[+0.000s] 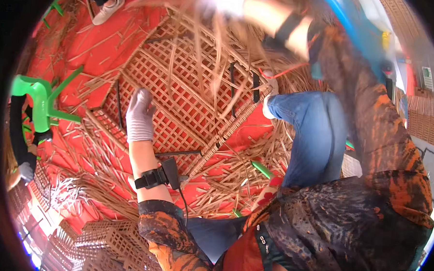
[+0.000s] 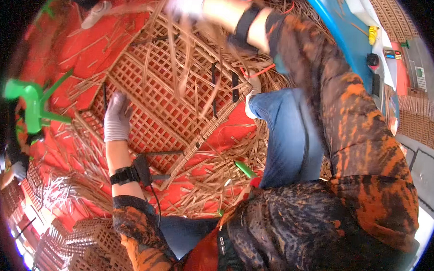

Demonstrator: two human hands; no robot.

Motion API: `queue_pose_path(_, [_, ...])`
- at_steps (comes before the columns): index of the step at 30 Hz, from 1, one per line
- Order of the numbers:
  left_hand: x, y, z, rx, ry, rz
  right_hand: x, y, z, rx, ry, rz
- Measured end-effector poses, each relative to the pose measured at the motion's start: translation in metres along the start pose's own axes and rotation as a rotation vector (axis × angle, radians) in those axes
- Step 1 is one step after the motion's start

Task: Assembling and securing bamboo cages or frames using manual weaving and a pneumatic stapler.

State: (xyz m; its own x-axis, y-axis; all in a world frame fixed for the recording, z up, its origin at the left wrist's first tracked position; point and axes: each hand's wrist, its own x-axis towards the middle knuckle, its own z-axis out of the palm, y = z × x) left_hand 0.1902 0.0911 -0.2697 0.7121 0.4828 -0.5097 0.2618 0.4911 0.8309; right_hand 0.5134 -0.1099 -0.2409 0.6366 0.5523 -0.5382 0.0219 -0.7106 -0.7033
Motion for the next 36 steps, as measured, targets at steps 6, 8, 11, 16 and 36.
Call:
queue_pose_path(6, [0.108, -0.135, -0.04, 0.363, 0.13, -0.136, 0.014, -0.062, -0.033, -0.227, 0.476, -0.048])
queue_pose_path(8, [0.148, -0.202, -0.01, 0.829, 0.315, -0.025, 0.049, -0.022, -0.001, -0.258, 0.296, -0.059])
queue_pose_path(11, [0.153, -0.205, 0.055, 0.933, 0.328, -0.213, 0.076, 0.01, 0.063, -0.476, 0.004, 0.092])
queue_pose_path(16, [0.157, -0.216, 0.016, 1.087, 0.412, -0.088, 0.104, 0.045, 0.186, -0.417, -0.147, 0.182])
queue_pose_path(36, [0.13, -0.186, -0.035, 1.03, -0.016, 0.298, 0.133, 0.1, 0.302, -0.591, -1.009, 0.357])
